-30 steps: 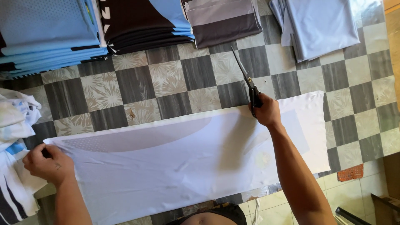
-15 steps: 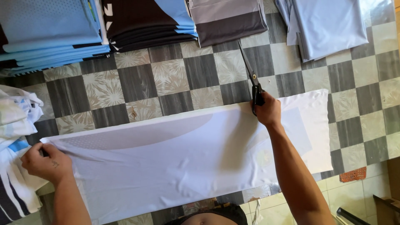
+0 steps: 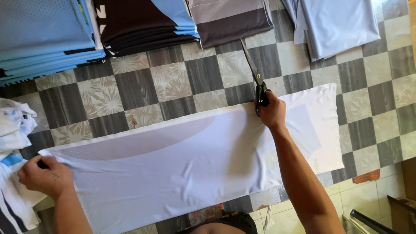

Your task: A person uses large scissors to cut out pattern pieces from fabric on a table and then folds the finished pieces.

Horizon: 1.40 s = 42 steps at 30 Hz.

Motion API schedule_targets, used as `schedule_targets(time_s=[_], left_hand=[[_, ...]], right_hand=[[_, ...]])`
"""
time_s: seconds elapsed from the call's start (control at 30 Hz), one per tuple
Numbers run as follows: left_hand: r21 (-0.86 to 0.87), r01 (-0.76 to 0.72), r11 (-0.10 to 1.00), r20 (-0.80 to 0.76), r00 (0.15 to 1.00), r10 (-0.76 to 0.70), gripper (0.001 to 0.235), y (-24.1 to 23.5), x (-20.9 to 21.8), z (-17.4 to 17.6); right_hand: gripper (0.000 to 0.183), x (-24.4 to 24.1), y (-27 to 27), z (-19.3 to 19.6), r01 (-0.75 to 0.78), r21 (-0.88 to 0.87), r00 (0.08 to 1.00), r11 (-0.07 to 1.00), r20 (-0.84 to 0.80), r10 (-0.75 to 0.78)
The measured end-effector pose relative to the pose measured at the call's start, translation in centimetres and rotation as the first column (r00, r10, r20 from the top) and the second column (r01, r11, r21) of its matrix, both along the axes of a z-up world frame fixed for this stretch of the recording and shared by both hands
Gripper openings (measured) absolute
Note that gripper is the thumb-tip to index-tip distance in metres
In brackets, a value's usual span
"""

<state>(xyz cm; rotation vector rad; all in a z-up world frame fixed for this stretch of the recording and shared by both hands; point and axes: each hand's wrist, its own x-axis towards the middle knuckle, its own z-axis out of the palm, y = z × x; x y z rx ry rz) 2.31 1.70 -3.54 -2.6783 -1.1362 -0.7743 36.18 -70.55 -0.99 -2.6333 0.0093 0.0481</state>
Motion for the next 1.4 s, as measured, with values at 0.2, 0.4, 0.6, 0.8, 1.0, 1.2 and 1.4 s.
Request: schedule_targets(time_s=[0.2, 0.4, 0.6, 0.8, 1.0, 1.2, 1.4], left_hand=[[-0.030, 0.522, 0.853, 0.086, 0.851, -0.518, 0.043, -11.4, 1.6, 10.0], [-0.098, 0.515, 0.852, 0.040, 0.857, -0.513, 0.064, -18.1, -7.1, 4.4], [0.047, 0.597, 0.801, 0.000, 0.802, -0.598, 0.069, -12.8, -7.0, 0.7], [-0.051, 0.395, 0.917, -0.252, 0.884, -0.394, 0.071, -16.7, -18.1, 5.0], [0.183, 0.384, 0.905, -0.308, 0.897, -0.318, 0.077, -18.5, -18.7, 8.0], [-0.150, 0.456, 0.877, -0.368, 0.798, -0.477, 0.060, -13.8, -24.1, 4.9], [-0.233, 0.831, 0.505, -0.040, 0.511, -0.859, 0.040, -7.0, -24.3, 5.7]], right_hand=[[0.043, -5.7, -2.0, 3.6, 0.085, 0.068, 0.995, 0.994, -0.065, -0.080], [0.042, -16.4, -10.7, 6.0, 0.466, 0.124, 0.875, 0.876, -0.214, -0.435], [0.042, -21.5, -17.7, 8.5, 0.666, 0.152, 0.745, 0.730, -0.175, -0.644], [0.025, -23.0, -19.2, 14.0, 0.723, 0.277, 0.690, 0.632, -0.249, -0.680], [0.043, -22.0, -29.5, 4.4, 0.640, 0.175, 0.768, 0.748, -0.136, -0.625], [0.063, -31.5, -18.6, 8.7, 0.064, 0.824, 0.982, 0.562, 0.048, -0.182], [0.081, -49.5, 9.7, 13.0, -0.011, 0.936, 0.958, 0.351, -0.091, 0.272]])
